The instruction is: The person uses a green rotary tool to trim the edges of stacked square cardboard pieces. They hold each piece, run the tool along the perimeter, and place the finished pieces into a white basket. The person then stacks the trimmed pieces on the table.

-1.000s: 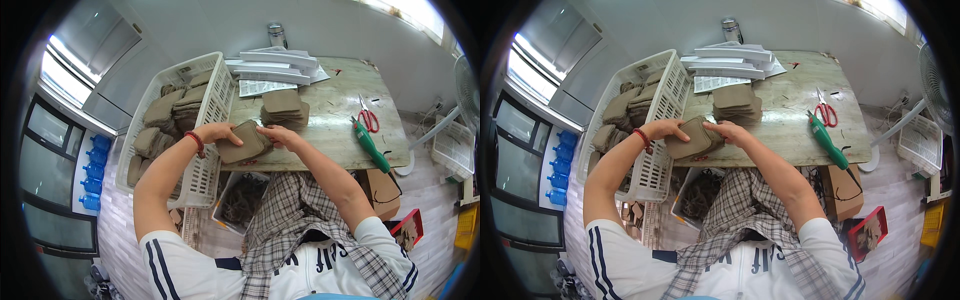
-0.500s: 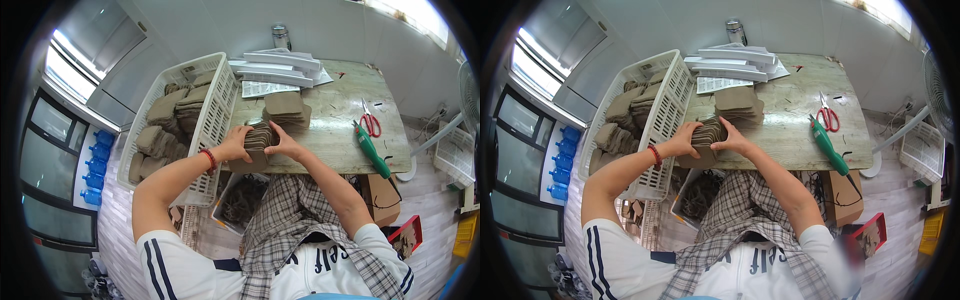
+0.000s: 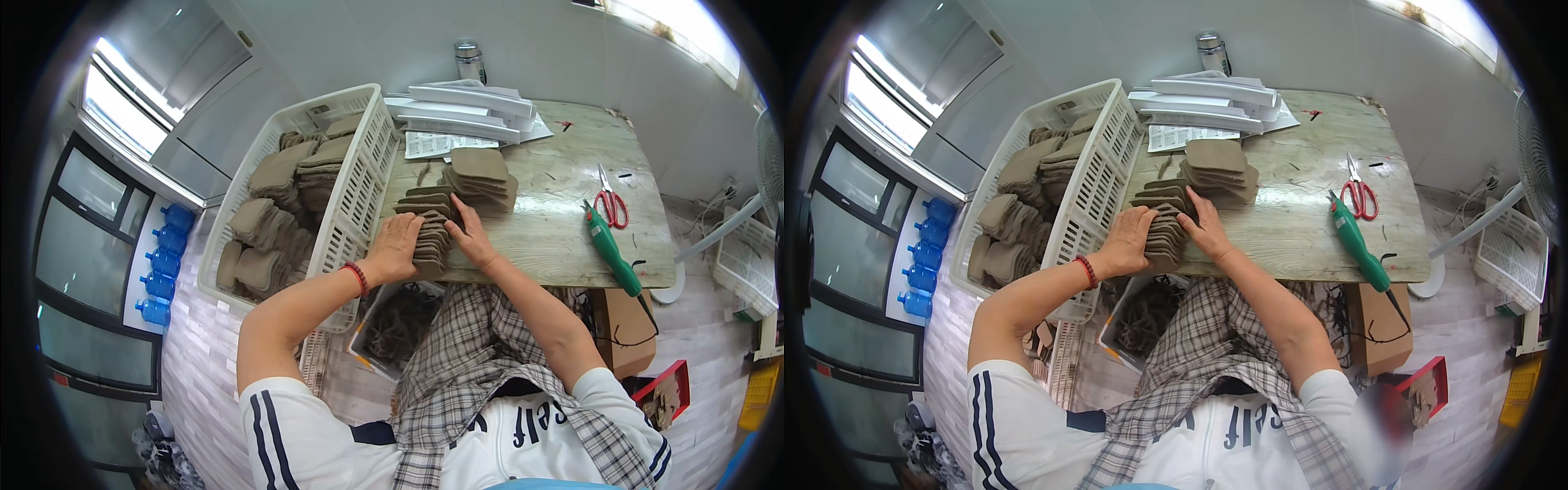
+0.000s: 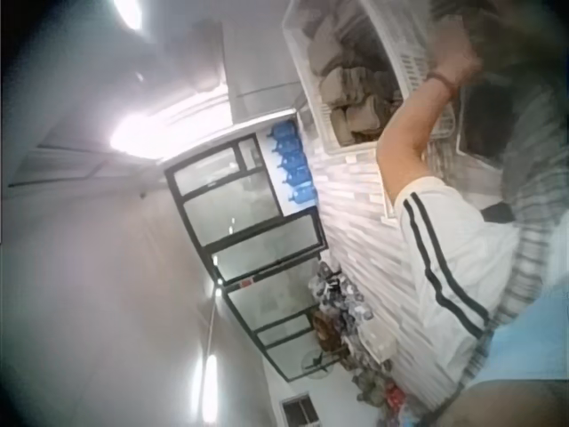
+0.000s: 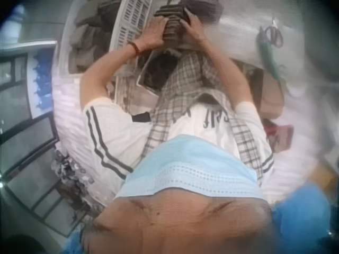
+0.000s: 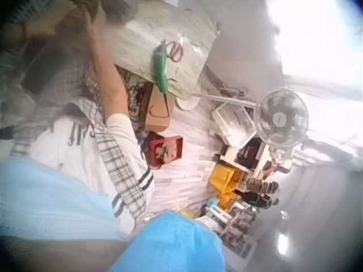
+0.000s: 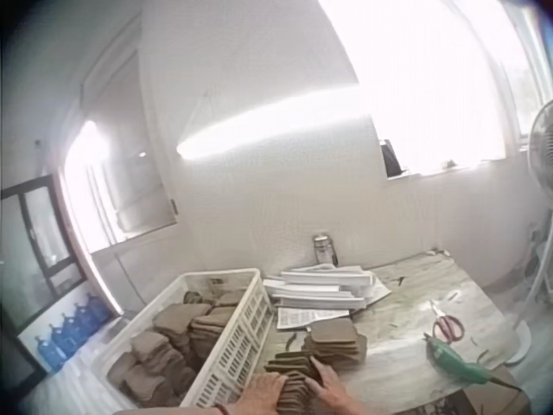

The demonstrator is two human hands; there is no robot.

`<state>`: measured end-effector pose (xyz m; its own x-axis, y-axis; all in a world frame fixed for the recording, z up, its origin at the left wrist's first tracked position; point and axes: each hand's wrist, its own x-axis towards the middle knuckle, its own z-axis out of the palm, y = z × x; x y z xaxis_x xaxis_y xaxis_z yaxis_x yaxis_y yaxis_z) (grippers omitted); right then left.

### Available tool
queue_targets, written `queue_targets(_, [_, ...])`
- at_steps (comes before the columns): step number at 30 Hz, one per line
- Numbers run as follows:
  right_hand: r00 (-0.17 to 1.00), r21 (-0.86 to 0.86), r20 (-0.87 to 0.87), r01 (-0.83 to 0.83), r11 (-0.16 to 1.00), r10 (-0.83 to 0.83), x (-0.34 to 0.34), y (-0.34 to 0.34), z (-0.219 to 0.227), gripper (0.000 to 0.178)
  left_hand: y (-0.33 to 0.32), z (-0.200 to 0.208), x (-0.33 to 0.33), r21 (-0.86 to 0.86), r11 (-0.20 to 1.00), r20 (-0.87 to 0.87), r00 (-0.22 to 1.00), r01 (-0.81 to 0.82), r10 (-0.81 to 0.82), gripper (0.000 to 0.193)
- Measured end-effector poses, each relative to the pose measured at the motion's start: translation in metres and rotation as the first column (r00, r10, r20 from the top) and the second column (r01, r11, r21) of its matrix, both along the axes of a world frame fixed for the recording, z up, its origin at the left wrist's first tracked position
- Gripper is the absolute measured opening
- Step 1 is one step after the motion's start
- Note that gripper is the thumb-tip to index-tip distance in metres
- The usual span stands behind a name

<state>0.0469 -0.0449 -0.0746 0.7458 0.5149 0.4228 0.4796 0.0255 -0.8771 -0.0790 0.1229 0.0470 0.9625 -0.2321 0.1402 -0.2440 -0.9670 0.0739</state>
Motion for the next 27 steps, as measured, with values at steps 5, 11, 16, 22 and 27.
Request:
queue_targets(5, [0.999,0.023,0.006,0.043,0.999,-0.043,-0.003,0.002,-0.002,0.059,0.008,-0.006,0.006,-0.056,0.997,-0.014,0.999,0.045,-0.045,0.082])
queue_targets(11, [0.998,-0.021,0.039,0.046,0.999,-0.045,-0.002,0.003,-0.004,0.057,0.001,-0.003,0.010,-0.115,0.992,-0.150,0.987,0.049,-0.066,0.074])
queue_targets(16, [0.992,-0.104,0.120,0.049,0.993,-0.037,0.002,0.005,-0.008,0.054,-0.004,0.039,-0.001,-0.157,0.978,-0.223,0.960,0.135,-0.168,0.079])
queue_targets(22, [0.983,-0.287,0.175,0.109,0.952,-0.060,-0.010,0.009,-0.002,0.079,0.017,0.146,-0.040,-0.560,0.816,-0.240,0.971,-0.141,0.003,0.083])
queue_targets(27, [0.972,-0.305,0.223,0.141,0.942,-0.073,-0.010,0.011,-0.001,0.077,0.085,0.206,-0.084,-0.628,0.765,0.152,0.942,-0.142,0.299,0.085])
